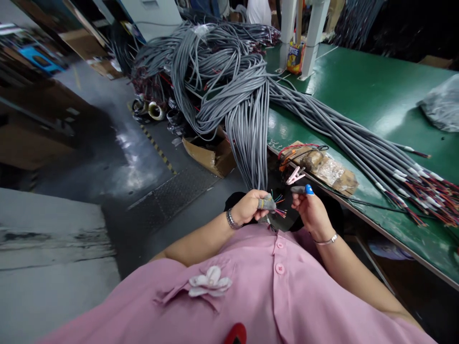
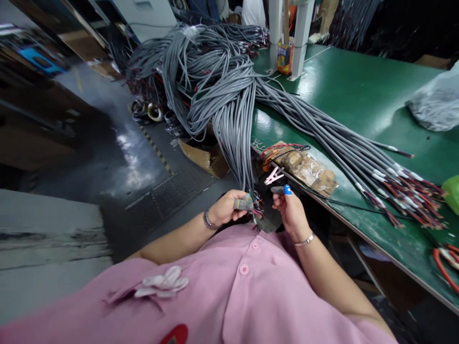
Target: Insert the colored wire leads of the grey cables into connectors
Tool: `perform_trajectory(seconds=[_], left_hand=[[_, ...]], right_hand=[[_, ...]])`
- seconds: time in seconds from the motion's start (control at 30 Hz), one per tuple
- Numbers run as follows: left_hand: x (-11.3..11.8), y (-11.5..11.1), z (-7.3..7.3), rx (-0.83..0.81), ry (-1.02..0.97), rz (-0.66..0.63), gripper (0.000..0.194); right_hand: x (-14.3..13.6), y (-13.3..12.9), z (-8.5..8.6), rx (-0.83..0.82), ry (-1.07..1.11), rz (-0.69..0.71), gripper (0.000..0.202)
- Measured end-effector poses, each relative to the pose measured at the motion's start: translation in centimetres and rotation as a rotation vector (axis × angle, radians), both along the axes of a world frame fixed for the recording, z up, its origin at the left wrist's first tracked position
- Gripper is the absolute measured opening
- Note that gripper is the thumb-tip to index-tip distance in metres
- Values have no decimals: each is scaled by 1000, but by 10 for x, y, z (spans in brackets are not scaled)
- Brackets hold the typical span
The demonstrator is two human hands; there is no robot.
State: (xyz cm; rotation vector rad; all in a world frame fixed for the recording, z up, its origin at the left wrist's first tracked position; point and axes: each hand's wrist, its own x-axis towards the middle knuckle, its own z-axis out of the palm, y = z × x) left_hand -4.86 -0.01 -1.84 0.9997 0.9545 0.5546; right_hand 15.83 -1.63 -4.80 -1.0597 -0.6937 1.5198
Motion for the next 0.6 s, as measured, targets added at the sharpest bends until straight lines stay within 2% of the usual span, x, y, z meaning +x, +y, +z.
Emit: perform_trajectory(seconds=[0.2, 0.27, 0.4, 0.6], left_hand=[[-3, 30, 17, -6, -57, -266, 19], [-2, 40, 21, -21, -72, -309, 17], [4, 54, 25, -41, -89, -353, 16], [17, 66, 23, -58, -118, -385, 15]], right_hand=[[-1, 20, 11, 107, -12, 142, 47], [-4, 25, 12, 157, -70, 104, 43], [-9, 31, 10, 230, -170, -82, 42], [-16, 39, 16, 86, 209, -10, 43]])
